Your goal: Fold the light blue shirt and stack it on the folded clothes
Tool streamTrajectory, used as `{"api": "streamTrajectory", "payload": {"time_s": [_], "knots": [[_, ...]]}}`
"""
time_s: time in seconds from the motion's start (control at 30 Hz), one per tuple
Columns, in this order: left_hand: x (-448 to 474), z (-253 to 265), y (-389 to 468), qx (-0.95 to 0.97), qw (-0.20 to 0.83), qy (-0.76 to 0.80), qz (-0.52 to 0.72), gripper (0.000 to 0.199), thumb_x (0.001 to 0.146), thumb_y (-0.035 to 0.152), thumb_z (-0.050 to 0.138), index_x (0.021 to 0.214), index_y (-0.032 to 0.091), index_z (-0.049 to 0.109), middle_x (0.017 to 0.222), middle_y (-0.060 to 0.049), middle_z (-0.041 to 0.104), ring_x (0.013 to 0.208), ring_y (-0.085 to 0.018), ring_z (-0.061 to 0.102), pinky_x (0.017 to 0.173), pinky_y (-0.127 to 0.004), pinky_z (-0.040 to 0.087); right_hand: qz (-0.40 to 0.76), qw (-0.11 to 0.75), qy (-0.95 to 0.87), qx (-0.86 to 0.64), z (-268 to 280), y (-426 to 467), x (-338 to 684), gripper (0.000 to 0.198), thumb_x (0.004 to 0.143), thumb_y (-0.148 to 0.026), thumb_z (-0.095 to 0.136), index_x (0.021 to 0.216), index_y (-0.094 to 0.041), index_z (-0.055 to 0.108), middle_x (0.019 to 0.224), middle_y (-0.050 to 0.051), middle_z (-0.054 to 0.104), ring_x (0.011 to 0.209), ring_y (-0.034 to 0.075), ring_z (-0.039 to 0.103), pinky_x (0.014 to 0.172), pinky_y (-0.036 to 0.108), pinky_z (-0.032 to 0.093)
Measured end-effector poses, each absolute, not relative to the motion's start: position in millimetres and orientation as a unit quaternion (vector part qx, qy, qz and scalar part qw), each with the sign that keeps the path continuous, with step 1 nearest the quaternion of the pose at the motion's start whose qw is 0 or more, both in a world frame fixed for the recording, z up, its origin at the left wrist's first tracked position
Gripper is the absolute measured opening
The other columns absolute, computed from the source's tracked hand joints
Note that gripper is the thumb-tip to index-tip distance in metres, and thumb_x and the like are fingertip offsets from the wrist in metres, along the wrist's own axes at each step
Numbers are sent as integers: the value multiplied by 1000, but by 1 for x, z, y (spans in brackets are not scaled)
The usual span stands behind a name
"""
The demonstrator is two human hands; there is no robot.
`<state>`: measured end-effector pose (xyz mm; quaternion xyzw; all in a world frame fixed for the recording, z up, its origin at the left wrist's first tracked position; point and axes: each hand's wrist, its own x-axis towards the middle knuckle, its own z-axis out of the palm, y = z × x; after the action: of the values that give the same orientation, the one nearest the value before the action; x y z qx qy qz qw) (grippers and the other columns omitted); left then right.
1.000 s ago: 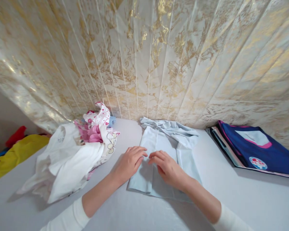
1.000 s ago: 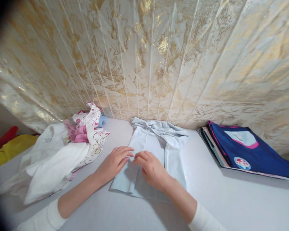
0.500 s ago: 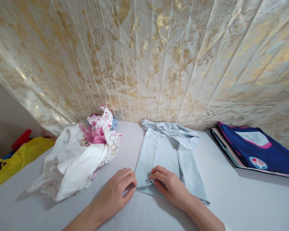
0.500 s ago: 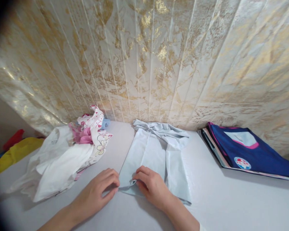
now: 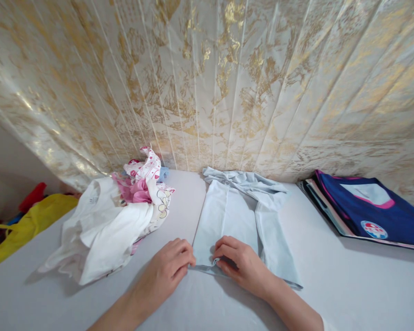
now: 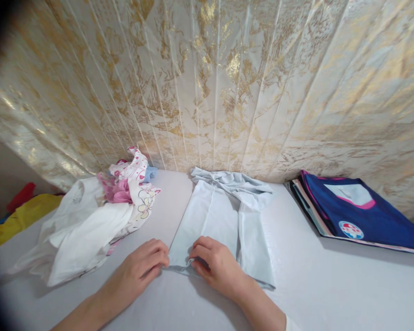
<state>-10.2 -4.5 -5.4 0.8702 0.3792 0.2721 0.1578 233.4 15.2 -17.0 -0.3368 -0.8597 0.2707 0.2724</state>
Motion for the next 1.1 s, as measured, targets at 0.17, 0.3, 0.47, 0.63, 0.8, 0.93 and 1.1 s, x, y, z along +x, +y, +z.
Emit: {"api": "streamTrajectory", "payload": {"time_s": [0.17, 0.3, 0.47, 0.63, 0.8, 0.93, 1.1], "knots": [[-6, 0, -12, 890, 97, 356, 268, 31, 81, -5, 47, 83, 21, 63, 90, -2, 54, 80, -17, 51, 70, -27, 42, 277, 275, -853, -347, -16, 15, 231, 13, 87, -11, 54, 92, -20, 61, 97, 5, 63, 87, 17, 59, 78, 28, 48], [-4, -3, -11, 893, 82, 356, 264, 30, 90, 2, 46, 98, 22, 66, 87, -2, 55, 80, -17, 51, 70, -28, 43, 285, 276, -848, -351, -16, 14, 231, 10, 88, -12, 55, 90, -20, 59, 95, 4, 62, 86, 16, 58, 77, 27, 46], [-4, -5, -10, 894, 64, 366, 251, 24, 94, 7, 45, 100, 21, 64, 89, -3, 56, 82, -18, 53, 71, -29, 45, 289, 275, -846, -353, -16, 14, 232, 10, 88, -12, 55, 91, -21, 59, 94, 3, 62, 86, 16, 58, 76, 26, 45], [-6, -9, -10, 884, 60, 390, 250, 18, 93, 7, 46, 93, 19, 59, 89, -3, 57, 83, -19, 54, 72, -31, 45, 296, 274, -843, -356, -16, 14, 232, 10, 88, -11, 55, 90, -20, 58, 94, 3, 62, 85, 16, 58, 75, 26, 44], [-8, -12, -10, 876, 56, 417, 236, 15, 88, 5, 54, 88, 19, 58, 88, -2, 56, 82, -20, 53, 72, -31, 43, 297, 280, -843, -351, -19, 16, 232, 10, 88, -11, 55, 90, -21, 58, 93, 3, 62, 83, 16, 57, 74, 25, 43], [-7, -14, -10, 874, 53, 427, 226, 17, 85, 2, 59, 86, 19, 56, 88, -1, 56, 81, -20, 53, 71, -32, 42, 297, 281, -843, -350, -20, 16, 232, 10, 87, -12, 55, 89, -21, 58, 93, 3, 62, 82, 16, 57, 73, 25, 43], [-7, -15, -11, 870, 46, 437, 222, 18, 84, 3, 60, 84, 20, 55, 86, 0, 56, 79, -20, 53, 69, -31, 41, 296, 279, -843, -353, -19, 16, 232, 9, 88, -12, 55, 89, -21, 58, 94, 3, 62, 83, 16, 57, 74, 25, 43]]}}
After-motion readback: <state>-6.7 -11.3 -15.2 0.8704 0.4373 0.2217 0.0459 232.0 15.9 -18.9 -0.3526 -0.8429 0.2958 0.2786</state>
